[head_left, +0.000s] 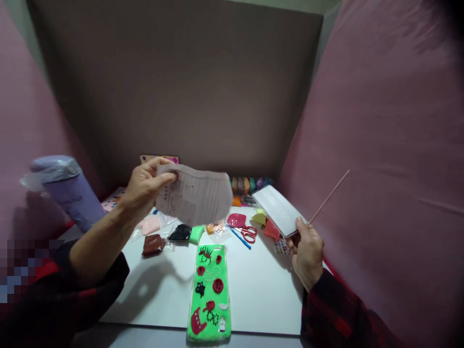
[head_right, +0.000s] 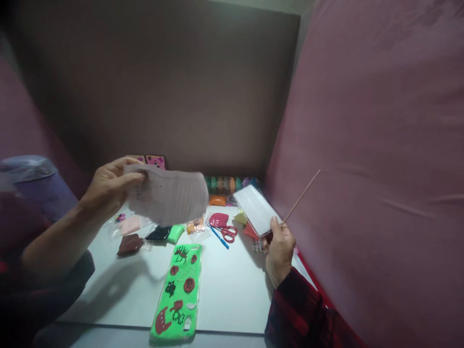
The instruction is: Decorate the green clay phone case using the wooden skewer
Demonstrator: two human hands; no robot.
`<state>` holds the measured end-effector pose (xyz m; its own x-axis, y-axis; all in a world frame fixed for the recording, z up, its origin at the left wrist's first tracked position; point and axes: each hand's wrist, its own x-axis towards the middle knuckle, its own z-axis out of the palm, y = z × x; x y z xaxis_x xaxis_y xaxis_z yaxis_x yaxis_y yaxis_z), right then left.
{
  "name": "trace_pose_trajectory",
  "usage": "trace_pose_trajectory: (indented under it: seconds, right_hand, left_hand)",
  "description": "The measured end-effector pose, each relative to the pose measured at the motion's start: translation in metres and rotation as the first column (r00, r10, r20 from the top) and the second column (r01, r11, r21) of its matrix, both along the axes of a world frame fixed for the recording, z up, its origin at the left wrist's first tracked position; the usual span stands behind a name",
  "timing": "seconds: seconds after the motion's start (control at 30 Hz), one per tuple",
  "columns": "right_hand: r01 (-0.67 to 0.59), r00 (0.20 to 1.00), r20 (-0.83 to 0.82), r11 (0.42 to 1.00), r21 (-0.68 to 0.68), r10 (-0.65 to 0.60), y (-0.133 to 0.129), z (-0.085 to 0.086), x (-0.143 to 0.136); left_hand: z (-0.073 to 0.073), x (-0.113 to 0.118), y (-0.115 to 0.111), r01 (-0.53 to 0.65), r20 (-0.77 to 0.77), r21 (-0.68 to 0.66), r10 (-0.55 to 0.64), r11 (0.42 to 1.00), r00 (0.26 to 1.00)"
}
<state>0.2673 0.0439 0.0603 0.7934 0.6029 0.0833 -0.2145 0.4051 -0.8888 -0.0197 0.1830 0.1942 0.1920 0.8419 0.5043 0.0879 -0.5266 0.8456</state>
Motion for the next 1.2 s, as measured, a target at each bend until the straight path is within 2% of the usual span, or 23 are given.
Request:
trace_pose_trajectory:
  seconds: [0.03, 0.1, 0.17, 0.27, 0.33, 0.43, 0.5, 0.6, 0.73, 0.8, 0.87, 0.93, 0.97, 1.0, 1.07, 1.13, 1.2]
  right_hand:
    - [0.002, 1.000, 0.004, 1.000, 0.001, -0.002, 0.000, 0.000, 0.000]
    - [0.012, 1.000, 0.011, 1.000, 0.004, -0.012, 0.001, -0.001, 0.000]
    - [0.027, 0.999, 0.022, 1.000, 0.006, -0.027, 0.001, -0.001, 0.000]
    - [0.069, 0.996, 0.061, 0.998, 0.014, -0.070, 0.001, 0.000, 0.002]
    - [0.131, 0.986, 0.100, 0.991, 0.023, -0.133, 0.000, 0.002, 0.006]
    - [0.255, 0.951, 0.169, 0.966, 0.039, -0.258, -0.004, 0.006, 0.013]
    - [0.319, 0.923, 0.211, 0.946, 0.051, -0.323, -0.007, 0.009, 0.018]
    - [0.341, 0.905, 0.244, 0.937, 0.074, -0.349, -0.009, 0.014, 0.021]
    - [0.315, 0.910, 0.254, 0.945, 0.089, -0.327, -0.008, 0.018, 0.019]
    - [0.318, 0.908, 0.257, 0.944, 0.088, -0.330, -0.008, 0.019, 0.018]
    - [0.322, 0.906, 0.259, 0.943, 0.086, -0.333, -0.007, 0.019, 0.018]
    - [0.326, 0.905, 0.261, 0.942, 0.084, -0.336, -0.008, 0.019, 0.019]
    - [0.328, 0.904, 0.261, 0.941, 0.081, -0.338, -0.008, 0.019, 0.019]
    - [0.331, 0.903, 0.261, 0.940, 0.079, -0.340, -0.009, 0.019, 0.019]
    - [0.339, 0.901, 0.263, 0.938, 0.076, -0.347, -0.010, 0.019, 0.019]
    - [0.344, 0.898, 0.266, 0.936, 0.075, -0.351, -0.010, 0.019, 0.019]
    - [0.348, 0.894, 0.272, 0.934, 0.075, -0.355, -0.010, 0.019, 0.019]
  left_hand:
    - [0.000, -0.003, 0.000, 0.049, -0.034, -0.070, -0.051, 0.996, 0.998]
    - [-0.002, -0.007, 0.004, 0.051, -0.182, -0.134, -0.075, 0.990, 0.980]
    - [-0.008, -0.006, 0.008, 0.006, -0.402, -0.050, -0.025, 0.999, 0.915]
    - [-0.022, 0.002, 0.007, 0.043, -0.684, 0.166, 0.084, 0.985, 0.724]
    - [-0.032, 0.011, 0.001, 0.077, -0.792, 0.275, 0.181, 0.958, 0.583]
    - [-0.046, 0.028, -0.016, 0.141, -0.836, 0.485, 0.410, 0.863, 0.364]
    - [-0.055, 0.038, -0.029, 0.221, -0.819, 0.561, 0.496, 0.798, 0.288]
    - [-0.066, 0.047, -0.044, 0.280, -0.814, 0.575, 0.502, 0.768, 0.293]
    - [-0.073, 0.047, -0.057, 0.260, -0.840, 0.501, 0.392, 0.825, 0.374]
    - [-0.072, 0.041, -0.059, 0.275, -0.843, 0.412, 0.248, 0.869, 0.477]
    - [-0.069, 0.034, -0.059, 0.336, -0.821, 0.278, 0.041, 0.900, 0.569]
    - [-0.068, 0.027, -0.054, 0.389, -0.786, 0.156, -0.124, 0.908, 0.605]
    - [-0.069, 0.024, -0.050, 0.394, -0.775, 0.121, -0.161, 0.911, 0.611]
    - [-0.071, 0.021, -0.046, 0.381, -0.771, 0.111, -0.163, 0.918, 0.616]
    - [-0.076, 0.018, -0.038, 0.313, -0.785, 0.152, -0.078, 0.937, 0.615]
    - [-0.081, 0.016, -0.031, 0.235, -0.825, 0.190, 0.025, 0.953, 0.564]
    - [-0.081, 0.016, -0.028, 0.201, -0.875, 0.147, 0.032, 0.969, 0.483]
